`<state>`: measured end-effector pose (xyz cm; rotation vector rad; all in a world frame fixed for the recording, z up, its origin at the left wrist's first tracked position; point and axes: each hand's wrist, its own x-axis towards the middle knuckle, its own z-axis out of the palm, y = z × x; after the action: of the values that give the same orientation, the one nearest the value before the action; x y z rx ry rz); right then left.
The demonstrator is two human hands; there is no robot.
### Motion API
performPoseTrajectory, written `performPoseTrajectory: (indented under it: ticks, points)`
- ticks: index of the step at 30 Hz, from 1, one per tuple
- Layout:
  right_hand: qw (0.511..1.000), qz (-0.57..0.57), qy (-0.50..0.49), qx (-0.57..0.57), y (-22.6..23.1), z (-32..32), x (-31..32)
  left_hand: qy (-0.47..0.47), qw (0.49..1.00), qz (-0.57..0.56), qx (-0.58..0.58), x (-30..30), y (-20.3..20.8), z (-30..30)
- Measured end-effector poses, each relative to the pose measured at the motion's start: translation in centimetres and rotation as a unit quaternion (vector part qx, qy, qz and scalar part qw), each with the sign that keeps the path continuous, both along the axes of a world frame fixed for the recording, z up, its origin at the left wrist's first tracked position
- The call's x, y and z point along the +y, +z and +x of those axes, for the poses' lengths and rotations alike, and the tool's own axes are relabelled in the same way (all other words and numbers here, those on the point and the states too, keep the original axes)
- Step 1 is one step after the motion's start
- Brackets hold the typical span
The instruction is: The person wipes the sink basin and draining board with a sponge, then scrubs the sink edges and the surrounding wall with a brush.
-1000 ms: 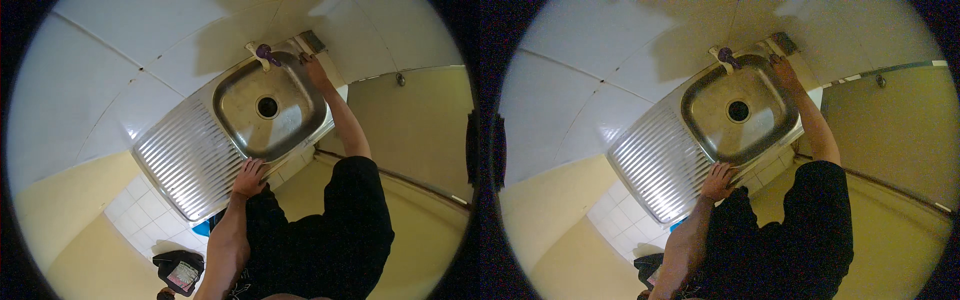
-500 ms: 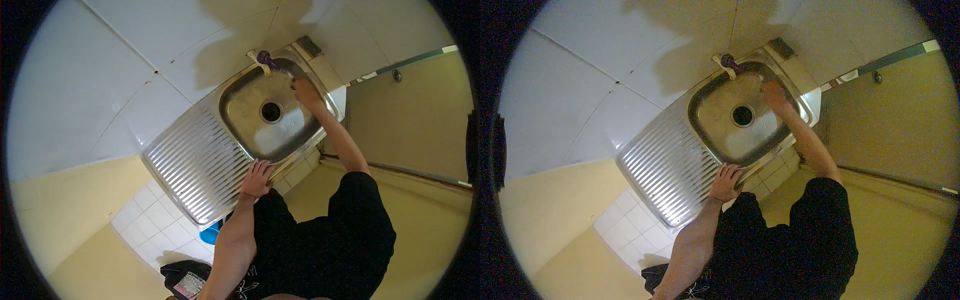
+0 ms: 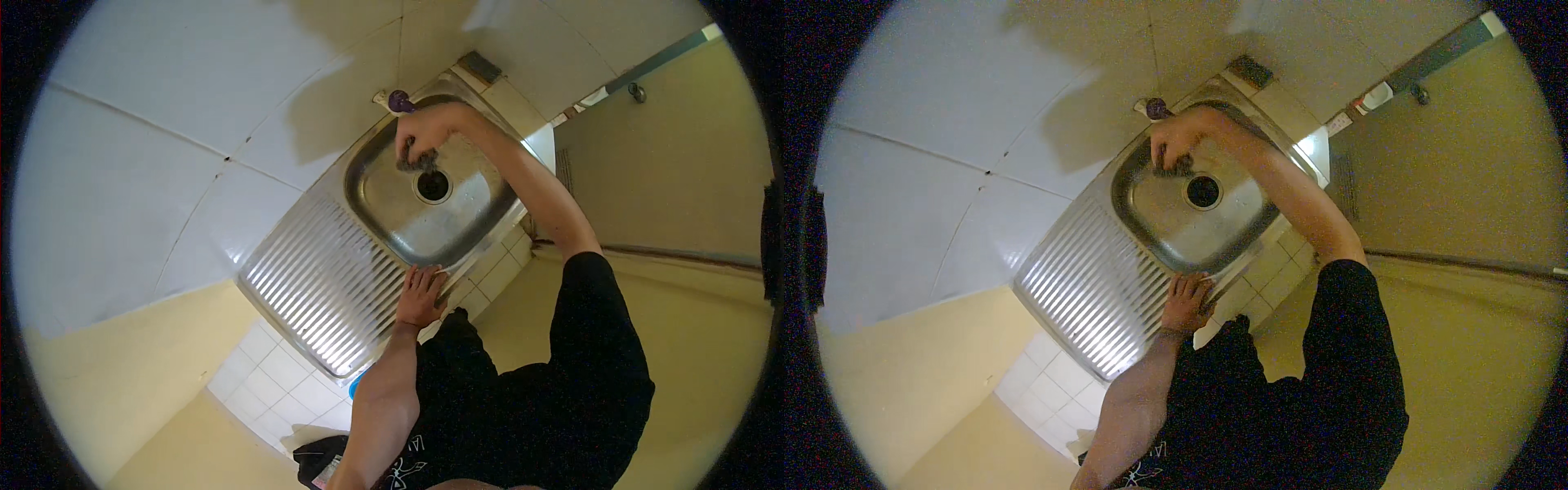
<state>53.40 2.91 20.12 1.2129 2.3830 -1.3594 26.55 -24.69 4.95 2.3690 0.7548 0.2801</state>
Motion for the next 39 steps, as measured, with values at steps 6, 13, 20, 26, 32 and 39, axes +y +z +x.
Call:
performPoseTrajectory:
  ticks: [6,13,20,26,32,39]
  points:
    - [1.0,0.001,-0.008,-0.024,0.5,2.9,1.0,0.007,1.0,-0.013,-0.004,0.2,0.6,-0.1]
    - [0.931,0.206,-0.221,-0.204,-17.7,7.5,-2.1,-0.026,0.999,0.003,-0.043,0.2,0.2,1.7]
    - [0.865,0.109,-0.489,0.023,-12.9,1.2,-3.7,-0.008,1.0,-0.005,0.011,0.4,0.6,-0.2]
    - [0.827,0.201,-0.525,0.016,-11.3,1.0,-5.2,-0.006,1.0,0.004,0.0,0.2,0.2,-0.3]
    - [0.83,0.166,-0.531,0.05,-12.8,2.1,-5.5,-0.011,1.0,0.004,0.0,0.3,0.3,-0.2]
    - [0.815,0.164,-0.541,0.127,-11.5,1.9,-6.1,-0.009,1.0,0.005,0.004,0.4,0.7,-0.1]
